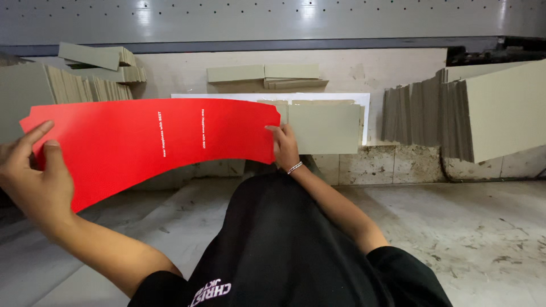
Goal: The person repeatedly picks up stacks of beige book blocks and places them on a white template on a perforated metal table. They then pick up a red cover sheet and place it over the blocks, smoothing it down before removing it to repeat the process.
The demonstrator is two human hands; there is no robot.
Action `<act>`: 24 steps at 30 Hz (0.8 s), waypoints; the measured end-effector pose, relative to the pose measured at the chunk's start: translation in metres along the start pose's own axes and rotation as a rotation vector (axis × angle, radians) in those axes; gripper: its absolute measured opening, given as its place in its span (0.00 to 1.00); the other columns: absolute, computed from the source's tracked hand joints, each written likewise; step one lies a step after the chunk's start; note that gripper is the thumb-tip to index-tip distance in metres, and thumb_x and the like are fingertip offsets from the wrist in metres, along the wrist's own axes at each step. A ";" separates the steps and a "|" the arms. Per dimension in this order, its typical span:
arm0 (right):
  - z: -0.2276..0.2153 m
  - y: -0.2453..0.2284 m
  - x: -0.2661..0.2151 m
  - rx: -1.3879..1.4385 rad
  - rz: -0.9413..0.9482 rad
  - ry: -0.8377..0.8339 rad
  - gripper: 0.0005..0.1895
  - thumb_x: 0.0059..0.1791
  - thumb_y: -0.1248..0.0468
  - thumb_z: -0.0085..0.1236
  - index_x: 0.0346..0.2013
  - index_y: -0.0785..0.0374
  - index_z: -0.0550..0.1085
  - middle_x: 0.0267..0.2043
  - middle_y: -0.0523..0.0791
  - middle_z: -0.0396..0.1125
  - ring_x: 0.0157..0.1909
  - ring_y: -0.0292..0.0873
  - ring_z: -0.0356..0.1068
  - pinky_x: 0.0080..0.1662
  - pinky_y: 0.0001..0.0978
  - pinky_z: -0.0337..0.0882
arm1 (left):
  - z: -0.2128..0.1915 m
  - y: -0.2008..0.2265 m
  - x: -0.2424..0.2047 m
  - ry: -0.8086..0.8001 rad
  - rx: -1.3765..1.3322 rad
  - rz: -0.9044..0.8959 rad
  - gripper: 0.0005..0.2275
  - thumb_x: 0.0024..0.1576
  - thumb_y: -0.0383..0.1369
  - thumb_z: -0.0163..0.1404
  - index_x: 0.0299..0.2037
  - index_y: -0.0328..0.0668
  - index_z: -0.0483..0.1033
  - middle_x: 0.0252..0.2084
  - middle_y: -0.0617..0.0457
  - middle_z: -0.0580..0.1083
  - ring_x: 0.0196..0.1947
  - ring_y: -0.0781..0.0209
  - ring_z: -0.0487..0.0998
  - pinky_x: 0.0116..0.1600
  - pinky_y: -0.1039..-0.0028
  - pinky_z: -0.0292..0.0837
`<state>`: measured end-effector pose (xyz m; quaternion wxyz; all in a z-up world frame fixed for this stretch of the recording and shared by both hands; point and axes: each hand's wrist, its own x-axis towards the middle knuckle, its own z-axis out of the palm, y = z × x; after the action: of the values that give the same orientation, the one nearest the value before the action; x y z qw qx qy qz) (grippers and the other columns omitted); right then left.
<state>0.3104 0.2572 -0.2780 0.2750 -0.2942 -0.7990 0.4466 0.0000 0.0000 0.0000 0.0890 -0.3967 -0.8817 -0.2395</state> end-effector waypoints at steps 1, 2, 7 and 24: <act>-0.001 -0.001 0.000 0.015 0.000 0.003 0.19 0.51 0.78 0.44 0.53 0.62 0.72 0.38 0.48 0.58 0.37 0.46 0.59 0.38 0.36 0.62 | 0.001 -0.001 0.000 0.006 0.013 0.025 0.19 0.66 0.14 0.49 0.64 0.21 0.85 0.50 0.35 0.77 0.44 0.43 0.71 0.48 0.60 0.65; -0.002 -0.001 0.001 0.030 0.001 0.005 0.22 0.49 0.80 0.43 0.54 0.62 0.72 0.38 0.47 0.58 0.36 0.45 0.59 0.37 0.36 0.62 | 0.002 -0.001 0.000 0.012 0.027 0.051 0.18 0.65 0.14 0.49 0.64 0.20 0.86 0.50 0.34 0.77 0.46 0.40 0.72 0.51 0.57 0.67; -0.049 0.033 0.006 -0.123 0.129 0.157 0.25 0.49 0.79 0.47 0.59 0.58 0.71 0.53 0.47 0.71 0.52 0.48 0.69 0.56 0.39 0.68 | 0.044 -0.020 -0.006 0.011 -0.106 0.013 0.16 0.67 0.17 0.49 0.62 0.25 0.83 0.50 0.35 0.77 0.47 0.42 0.73 0.50 0.59 0.65; -0.184 0.114 -0.015 -0.519 0.659 0.163 0.19 0.54 0.62 0.57 0.60 0.42 0.75 0.38 0.48 0.72 0.44 0.51 0.73 0.49 0.45 0.72 | 0.192 0.027 -0.025 -0.330 -0.260 -0.301 0.20 0.63 0.24 0.50 0.64 0.56 0.79 0.48 0.35 0.74 0.39 0.35 0.78 0.45 0.56 0.74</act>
<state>0.4753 0.3969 -0.2979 0.0964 -0.6276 -0.7239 0.2698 0.0427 0.0935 -0.1663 -0.1443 -0.3027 -0.8952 -0.2935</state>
